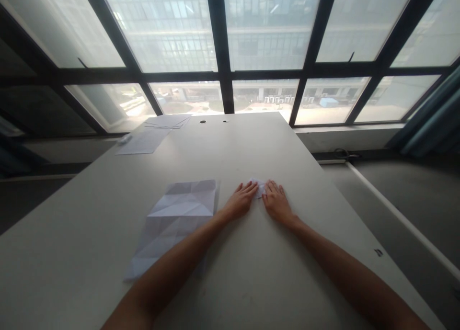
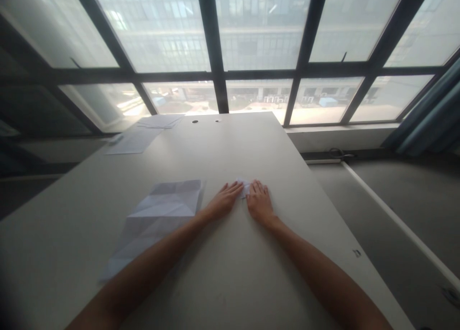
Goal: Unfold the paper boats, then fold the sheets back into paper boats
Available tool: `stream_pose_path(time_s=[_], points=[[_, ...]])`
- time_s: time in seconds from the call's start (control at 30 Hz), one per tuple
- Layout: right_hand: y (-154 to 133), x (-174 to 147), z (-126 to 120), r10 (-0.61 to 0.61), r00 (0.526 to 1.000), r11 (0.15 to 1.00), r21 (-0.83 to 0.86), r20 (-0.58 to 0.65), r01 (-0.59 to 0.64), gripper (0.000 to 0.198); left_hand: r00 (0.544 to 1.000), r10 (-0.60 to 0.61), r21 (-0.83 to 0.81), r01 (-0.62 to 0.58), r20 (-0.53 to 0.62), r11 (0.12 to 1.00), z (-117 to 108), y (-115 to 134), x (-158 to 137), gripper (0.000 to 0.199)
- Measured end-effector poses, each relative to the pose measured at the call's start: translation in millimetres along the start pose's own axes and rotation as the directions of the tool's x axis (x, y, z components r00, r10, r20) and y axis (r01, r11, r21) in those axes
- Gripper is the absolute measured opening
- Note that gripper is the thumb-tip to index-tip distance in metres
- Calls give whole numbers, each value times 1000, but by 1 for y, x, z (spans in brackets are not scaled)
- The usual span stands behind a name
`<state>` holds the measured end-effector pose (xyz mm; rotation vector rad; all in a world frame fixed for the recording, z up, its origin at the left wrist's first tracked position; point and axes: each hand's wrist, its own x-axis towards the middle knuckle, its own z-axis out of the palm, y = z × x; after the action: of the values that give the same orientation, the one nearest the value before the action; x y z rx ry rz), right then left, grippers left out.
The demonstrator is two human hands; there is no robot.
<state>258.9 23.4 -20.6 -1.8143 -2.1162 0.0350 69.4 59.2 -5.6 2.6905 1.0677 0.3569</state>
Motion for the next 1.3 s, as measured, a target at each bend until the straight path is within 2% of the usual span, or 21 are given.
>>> stream_pose_path(time_s=[0.1, 0.2, 0.37, 0.53, 0.67, 0.8, 0.87, 0.97, 1.13, 1.3], points=[[-6, -3, 7, 22, 997, 1000, -9, 74, -22, 67, 1000, -31, 70, 31, 2, 997, 0, 3, -1, 58], [-3, -5, 8, 78, 993, 997, -37, 89, -75, 75, 998, -59, 106, 59, 5, 993, 1, 3, -1, 54], [12, -7, 8, 216, 976, 972, -103, 32, -211, 76, 995, -101, 124, 100, 6, 987, 4, 2, -1, 54], [12, -8, 6, 273, 961, 957, -90, -41, -275, 77, 993, -121, 118, 121, -6, 986, 4, 3, -1, 55], [0, -7, 2, 170, 982, 982, -70, -81, -176, 69, 993, -117, 120, 120, -34, 985, 7, 3, -1, 56], [-10, -8, 5, 45, 997, 999, -20, 57, -44, 64, 989, -140, 124, 146, -54, 981, 9, 2, -1, 58], [-10, -7, 6, 22, 996, 999, -26, 81, -20, 67, 988, -150, 124, 154, -46, 980, 9, 2, 0, 57], [-5, -4, 6, 71, 995, 996, -52, 75, -67, 70, 982, -190, 122, 191, -26, 974, 6, 0, -1, 55], [8, 4, 4, 154, 986, 985, -93, 62, -148, 72, 943, -331, 115, 333, -40, 936, 0, -6, -2, 56], [13, 8, 6, 175, 983, 980, -102, 59, -168, 72, 911, -401, 2, 403, -93, 915, -1, -13, -2, 56]])
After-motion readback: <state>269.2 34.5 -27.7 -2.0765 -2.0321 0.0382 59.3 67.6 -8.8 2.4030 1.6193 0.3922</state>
